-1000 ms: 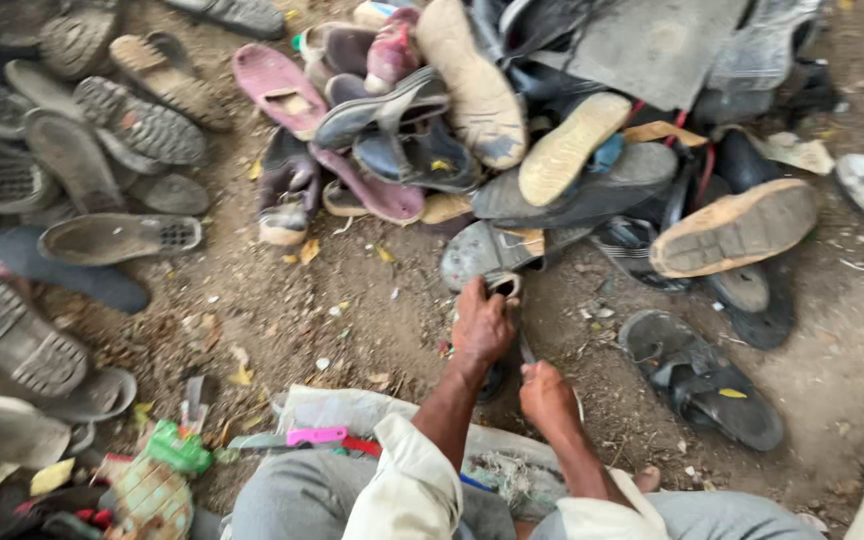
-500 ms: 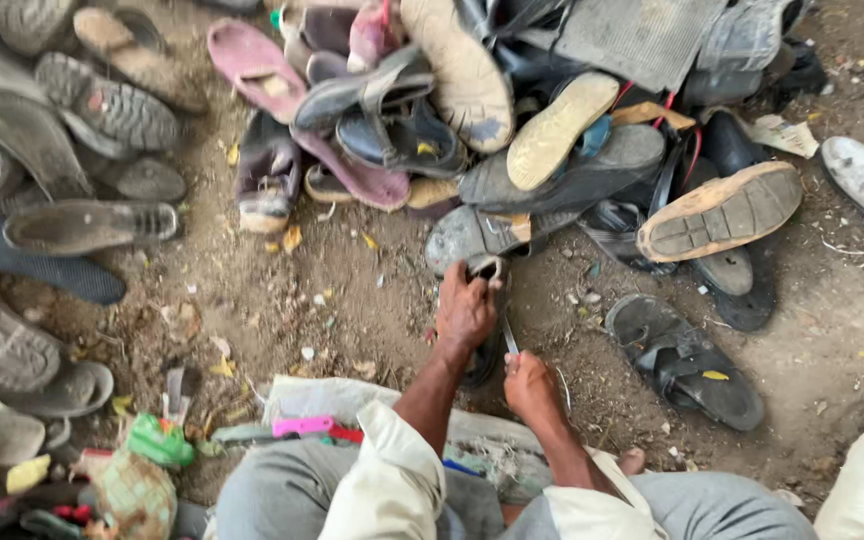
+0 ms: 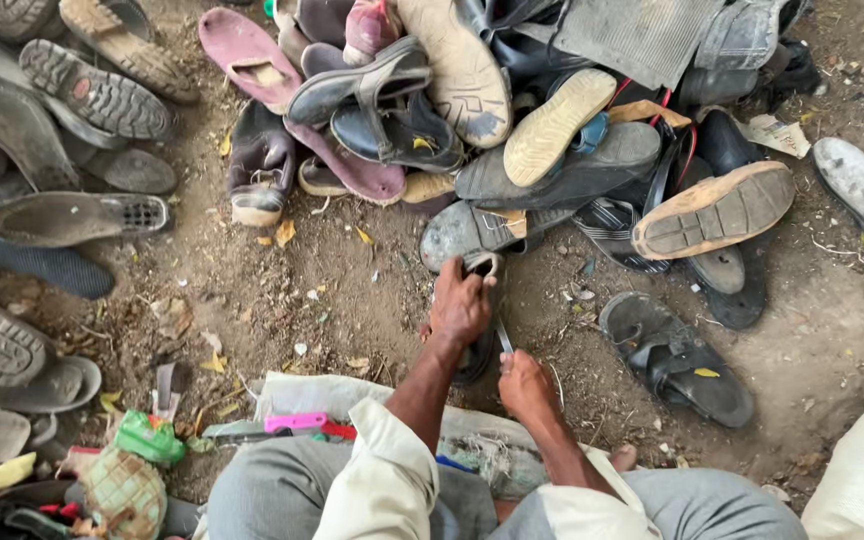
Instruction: The person repairs shoes by hand using a small knife to trim material and fitting a new sole to a shoe.
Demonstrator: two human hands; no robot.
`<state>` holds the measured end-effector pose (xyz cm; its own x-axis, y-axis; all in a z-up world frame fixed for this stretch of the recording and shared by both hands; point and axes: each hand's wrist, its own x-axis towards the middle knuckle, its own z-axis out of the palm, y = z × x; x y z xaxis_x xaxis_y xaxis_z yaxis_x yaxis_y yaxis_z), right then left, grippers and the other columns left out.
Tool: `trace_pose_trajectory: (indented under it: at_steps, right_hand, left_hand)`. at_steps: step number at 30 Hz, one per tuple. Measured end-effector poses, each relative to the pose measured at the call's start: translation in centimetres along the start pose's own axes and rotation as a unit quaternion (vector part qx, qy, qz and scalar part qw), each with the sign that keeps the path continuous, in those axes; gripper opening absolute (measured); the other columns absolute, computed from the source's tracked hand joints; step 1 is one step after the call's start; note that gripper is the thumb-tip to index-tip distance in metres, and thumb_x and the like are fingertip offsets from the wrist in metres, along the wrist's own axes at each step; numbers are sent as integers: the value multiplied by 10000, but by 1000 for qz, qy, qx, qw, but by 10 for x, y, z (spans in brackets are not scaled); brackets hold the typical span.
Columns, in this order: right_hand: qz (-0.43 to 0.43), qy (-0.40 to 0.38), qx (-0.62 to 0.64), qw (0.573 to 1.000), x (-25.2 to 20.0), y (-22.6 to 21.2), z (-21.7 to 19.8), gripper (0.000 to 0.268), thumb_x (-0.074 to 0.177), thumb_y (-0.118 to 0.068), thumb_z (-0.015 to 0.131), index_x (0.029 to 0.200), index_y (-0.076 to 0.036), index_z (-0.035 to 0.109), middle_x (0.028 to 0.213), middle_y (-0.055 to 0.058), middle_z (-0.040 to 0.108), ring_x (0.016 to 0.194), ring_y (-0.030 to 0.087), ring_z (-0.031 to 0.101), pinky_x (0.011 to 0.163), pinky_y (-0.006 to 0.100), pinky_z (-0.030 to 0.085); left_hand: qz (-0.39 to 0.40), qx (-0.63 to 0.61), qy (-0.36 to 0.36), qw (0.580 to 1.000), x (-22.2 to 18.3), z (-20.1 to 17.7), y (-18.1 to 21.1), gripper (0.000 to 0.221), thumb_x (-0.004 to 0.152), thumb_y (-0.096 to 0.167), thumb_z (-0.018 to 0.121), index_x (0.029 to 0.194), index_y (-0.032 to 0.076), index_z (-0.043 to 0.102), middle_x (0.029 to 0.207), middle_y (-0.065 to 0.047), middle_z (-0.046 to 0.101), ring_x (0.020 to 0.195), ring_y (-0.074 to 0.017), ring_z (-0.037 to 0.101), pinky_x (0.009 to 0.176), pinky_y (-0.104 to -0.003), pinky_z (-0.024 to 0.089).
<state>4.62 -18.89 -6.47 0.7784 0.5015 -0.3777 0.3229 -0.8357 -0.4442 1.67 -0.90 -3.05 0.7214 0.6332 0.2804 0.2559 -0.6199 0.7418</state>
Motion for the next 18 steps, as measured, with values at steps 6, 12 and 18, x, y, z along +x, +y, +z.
trace_pose_trajectory:
  at_steps: [6,12,18]
  right_hand:
    - [-21,21,-8,1000,36,-4,19,376,1014,-335,524,961,-7,699,993,296,685,968,513,636,815,577,512]
    - [-29,-16,1,999,-1,2,10,408,1006,-340,507,934,7,710,958,308,690,929,508,657,840,577,515]
    - [32,-52,10,998,12,-12,4,408,1024,-355,513,968,-10,723,1005,303,691,943,515,650,806,577,524]
  left_hand:
    - [25,-37,-13,999,-3,6,-14,190,932,201,692,934,12,705,1124,-243,567,1060,-438,567,904,-492,492]
    - [-4,-11,9,1000,6,0,-5,231,940,229,701,877,7,701,1169,-254,559,1052,-431,573,889,-476,501]
    - [-3,-31,-14,999,1,1,-9,214,919,225,703,944,13,722,1144,-242,544,1033,-402,586,880,-449,522]
